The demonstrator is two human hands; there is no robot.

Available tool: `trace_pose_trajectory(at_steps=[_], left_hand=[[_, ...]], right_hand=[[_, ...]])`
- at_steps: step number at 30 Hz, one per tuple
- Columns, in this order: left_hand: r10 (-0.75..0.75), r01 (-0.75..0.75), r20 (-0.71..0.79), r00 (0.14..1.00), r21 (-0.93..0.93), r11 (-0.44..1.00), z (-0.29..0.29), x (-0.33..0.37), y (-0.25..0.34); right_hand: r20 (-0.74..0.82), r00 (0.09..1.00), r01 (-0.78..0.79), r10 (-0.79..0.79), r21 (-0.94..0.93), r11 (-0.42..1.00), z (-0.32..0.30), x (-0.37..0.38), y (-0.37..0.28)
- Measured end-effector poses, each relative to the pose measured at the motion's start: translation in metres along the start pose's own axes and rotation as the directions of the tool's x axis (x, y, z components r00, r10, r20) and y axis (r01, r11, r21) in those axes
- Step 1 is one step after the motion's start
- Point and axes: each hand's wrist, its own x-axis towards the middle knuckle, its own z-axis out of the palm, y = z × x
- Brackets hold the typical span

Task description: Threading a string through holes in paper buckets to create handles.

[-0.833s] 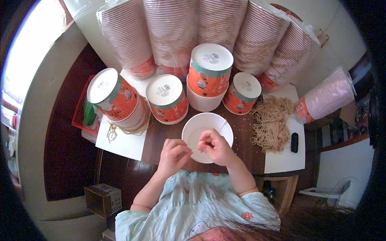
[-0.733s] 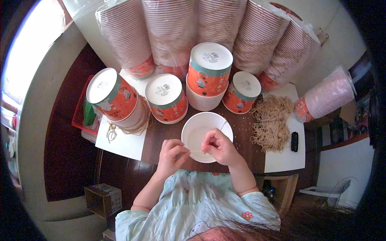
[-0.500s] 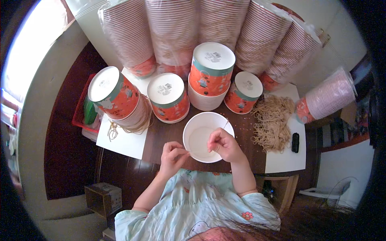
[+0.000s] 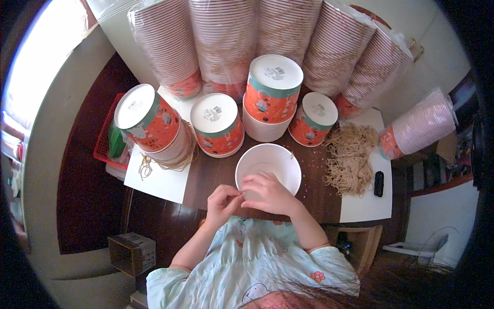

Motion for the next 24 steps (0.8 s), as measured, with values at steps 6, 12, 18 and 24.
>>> trace_pose_trajectory(at_steps=[6, 12, 18, 24], left_hand=[[0.059, -0.059, 0.004, 0.998, 0.159, 0.986, -0.003, 0.002, 0.001], [0.139, -0.146, 0.045, 0.989, 0.264, 0.953, -0.002, 0.001, -0.001], [0.068, -0.077, 0.062, 0.996, 0.146, 0.986, -0.003, 0.0, -0.003], [0.041, -0.041, 0.001, 0.999, 0.105, 0.994, 0.0, -0.004, -0.007]], right_hand=[[0.05, 0.996, -0.084, 0.08, 0.098, 0.992, 0.003, 0.002, 0.0], [-0.051, 0.998, -0.019, 0.031, 0.225, 0.974, -0.002, 0.006, -0.003], [0.044, 0.999, -0.046, 0.031, 0.42, 0.906, -0.004, 0.003, -0.001], [0.005, 0.999, -0.042, 0.044, 0.428, 0.903, 0.006, -0.002, 0.003]])
